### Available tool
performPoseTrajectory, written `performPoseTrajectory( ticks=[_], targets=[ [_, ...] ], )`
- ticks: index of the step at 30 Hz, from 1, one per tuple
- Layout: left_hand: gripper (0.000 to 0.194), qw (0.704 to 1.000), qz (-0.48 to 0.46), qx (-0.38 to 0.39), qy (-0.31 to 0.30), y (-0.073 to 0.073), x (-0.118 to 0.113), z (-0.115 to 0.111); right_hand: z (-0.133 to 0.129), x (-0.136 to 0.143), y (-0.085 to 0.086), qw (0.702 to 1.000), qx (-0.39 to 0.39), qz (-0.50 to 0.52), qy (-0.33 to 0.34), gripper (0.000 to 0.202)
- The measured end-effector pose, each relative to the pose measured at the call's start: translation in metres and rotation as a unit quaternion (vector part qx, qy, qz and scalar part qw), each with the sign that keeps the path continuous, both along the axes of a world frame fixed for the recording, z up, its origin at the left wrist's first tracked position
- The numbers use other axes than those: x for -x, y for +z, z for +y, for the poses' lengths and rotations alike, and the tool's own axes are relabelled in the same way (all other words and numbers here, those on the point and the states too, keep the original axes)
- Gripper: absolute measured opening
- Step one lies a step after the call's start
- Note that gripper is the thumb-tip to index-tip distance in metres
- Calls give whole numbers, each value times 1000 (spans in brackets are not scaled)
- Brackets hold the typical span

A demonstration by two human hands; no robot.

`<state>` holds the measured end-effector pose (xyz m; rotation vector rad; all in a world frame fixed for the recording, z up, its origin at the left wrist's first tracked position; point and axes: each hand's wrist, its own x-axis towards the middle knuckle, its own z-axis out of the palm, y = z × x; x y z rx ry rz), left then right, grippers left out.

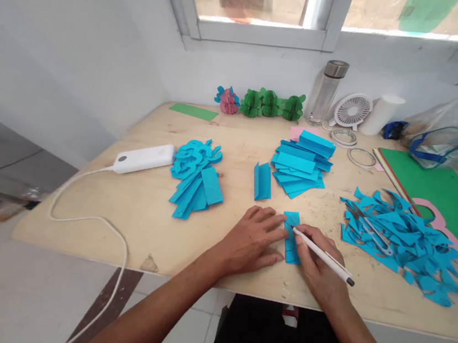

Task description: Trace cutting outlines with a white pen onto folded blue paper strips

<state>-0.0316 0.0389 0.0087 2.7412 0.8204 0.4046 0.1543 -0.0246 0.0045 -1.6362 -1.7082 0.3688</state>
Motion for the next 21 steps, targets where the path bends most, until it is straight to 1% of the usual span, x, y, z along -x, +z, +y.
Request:
performPoseTrajectory(
  ticks=[7,12,17,21],
  targets=[
    [41,1000,13,-1,-28,-1,6,6,0,-2,-4,1000,6,4,7,21],
    [42,1000,14,3,-25,-5,8,6,0,-3,-2,1000,18,7,1,22],
    [43,1000,6,9,-24,-8,9,6,12,-5,3,996,67,63,5,23],
    [44,1000,-2,14,-26,-9,9,7,22,-5,3,990,92,104,4,21]
  ],
)
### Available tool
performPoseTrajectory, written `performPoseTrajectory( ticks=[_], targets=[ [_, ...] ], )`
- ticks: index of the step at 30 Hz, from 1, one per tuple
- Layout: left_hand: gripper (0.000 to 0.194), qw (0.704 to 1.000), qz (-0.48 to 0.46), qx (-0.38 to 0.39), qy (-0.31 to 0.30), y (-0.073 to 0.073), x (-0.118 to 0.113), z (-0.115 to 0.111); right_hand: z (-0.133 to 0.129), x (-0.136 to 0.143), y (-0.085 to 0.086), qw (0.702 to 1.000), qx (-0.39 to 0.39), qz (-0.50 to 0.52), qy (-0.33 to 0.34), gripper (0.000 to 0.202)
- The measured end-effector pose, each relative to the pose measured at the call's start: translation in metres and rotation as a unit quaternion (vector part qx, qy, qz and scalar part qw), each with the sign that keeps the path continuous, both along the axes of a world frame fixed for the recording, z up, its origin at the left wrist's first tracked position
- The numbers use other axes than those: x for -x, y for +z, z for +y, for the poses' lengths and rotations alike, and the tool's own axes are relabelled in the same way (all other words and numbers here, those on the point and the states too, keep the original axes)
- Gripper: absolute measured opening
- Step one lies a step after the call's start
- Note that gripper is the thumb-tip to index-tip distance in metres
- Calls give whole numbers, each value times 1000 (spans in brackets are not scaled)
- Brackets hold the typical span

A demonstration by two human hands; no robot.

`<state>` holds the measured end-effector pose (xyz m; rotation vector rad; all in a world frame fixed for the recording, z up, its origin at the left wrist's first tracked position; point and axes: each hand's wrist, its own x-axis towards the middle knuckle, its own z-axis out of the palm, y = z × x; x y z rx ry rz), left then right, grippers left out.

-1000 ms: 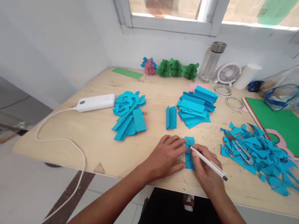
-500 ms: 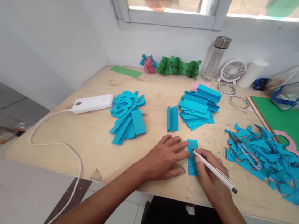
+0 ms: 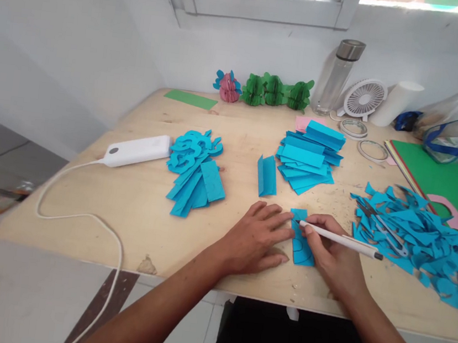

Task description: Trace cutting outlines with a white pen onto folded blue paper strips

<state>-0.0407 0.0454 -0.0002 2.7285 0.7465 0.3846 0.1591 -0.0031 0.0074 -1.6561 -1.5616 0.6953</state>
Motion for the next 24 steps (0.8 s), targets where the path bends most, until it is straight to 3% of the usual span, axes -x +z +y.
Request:
performPoseTrajectory(
  ticks=[24],
  targets=[
    [42,1000,-2,-2,-1,-3,0,1,6,6,-2,1000,-16,-18,-11,22]
  ],
)
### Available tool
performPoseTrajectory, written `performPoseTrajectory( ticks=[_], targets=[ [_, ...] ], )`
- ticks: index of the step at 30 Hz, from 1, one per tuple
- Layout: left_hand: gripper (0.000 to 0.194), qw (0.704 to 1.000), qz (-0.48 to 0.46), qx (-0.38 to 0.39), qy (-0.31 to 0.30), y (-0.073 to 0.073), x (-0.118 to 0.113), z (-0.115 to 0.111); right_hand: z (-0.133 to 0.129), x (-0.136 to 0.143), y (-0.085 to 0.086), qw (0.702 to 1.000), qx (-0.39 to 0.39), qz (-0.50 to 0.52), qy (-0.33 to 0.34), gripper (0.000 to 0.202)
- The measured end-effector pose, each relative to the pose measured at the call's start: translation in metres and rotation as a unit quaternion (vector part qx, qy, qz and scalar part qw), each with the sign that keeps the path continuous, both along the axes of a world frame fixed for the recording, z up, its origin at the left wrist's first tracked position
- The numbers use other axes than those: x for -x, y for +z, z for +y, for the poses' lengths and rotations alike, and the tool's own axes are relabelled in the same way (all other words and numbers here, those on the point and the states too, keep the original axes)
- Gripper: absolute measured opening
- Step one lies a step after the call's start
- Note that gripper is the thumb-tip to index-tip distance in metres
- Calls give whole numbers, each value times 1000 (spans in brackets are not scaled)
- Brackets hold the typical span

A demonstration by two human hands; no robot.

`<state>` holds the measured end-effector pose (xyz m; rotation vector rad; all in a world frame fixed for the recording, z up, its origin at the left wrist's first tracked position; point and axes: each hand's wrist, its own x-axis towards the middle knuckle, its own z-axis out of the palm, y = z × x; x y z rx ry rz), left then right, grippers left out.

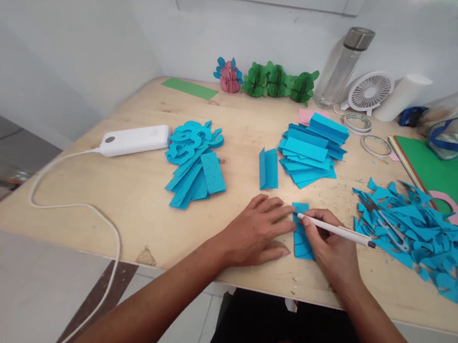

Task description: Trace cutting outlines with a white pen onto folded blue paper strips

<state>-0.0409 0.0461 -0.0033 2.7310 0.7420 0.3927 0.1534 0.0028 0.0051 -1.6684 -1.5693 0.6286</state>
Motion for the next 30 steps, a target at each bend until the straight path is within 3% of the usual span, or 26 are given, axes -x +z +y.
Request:
performPoseTrajectory(
  ticks=[30],
  targets=[
    [41,1000,-7,13,3,1,-1,0,-2,1,3,999,-12,-26,16,19]
  ],
)
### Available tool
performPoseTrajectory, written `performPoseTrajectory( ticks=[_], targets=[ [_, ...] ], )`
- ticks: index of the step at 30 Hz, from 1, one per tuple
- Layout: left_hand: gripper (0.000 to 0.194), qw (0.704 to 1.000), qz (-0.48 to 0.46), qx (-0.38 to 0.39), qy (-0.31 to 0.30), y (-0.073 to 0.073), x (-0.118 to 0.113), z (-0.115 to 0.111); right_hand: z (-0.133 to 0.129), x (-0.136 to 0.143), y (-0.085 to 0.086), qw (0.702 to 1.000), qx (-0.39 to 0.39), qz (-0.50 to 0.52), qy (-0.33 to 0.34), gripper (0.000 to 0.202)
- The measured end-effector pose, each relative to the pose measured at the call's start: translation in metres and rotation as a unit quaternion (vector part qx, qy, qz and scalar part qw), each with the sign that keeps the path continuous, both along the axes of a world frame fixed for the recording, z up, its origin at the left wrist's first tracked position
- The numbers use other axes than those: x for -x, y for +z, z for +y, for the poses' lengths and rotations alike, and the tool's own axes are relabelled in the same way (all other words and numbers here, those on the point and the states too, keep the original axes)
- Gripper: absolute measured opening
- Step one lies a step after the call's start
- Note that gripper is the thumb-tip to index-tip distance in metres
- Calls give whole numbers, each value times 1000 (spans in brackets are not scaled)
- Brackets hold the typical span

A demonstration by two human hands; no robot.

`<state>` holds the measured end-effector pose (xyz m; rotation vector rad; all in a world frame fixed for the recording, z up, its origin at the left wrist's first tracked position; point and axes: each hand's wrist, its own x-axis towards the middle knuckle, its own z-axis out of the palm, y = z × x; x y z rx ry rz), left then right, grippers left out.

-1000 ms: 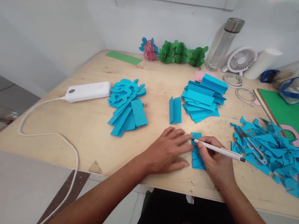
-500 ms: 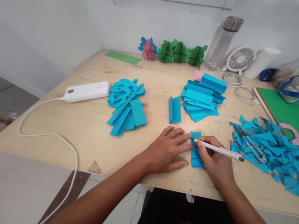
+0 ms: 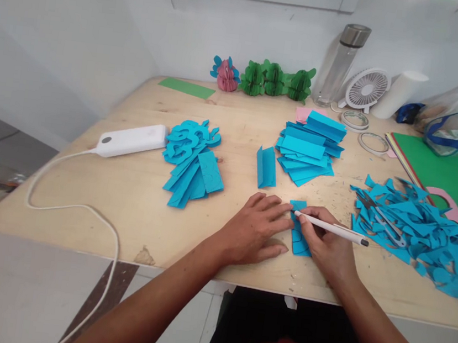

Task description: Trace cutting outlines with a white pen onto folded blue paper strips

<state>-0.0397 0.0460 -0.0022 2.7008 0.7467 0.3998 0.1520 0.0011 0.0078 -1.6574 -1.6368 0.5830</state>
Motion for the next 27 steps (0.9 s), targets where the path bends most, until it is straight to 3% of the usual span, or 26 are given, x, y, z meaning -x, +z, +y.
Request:
performPoseTrajectory(
  ticks=[27],
  targets=[
    [42,1000,-2,4,4,0,0,-1,-4,0,0,999,-19,-17,-21,14]
  ],
)
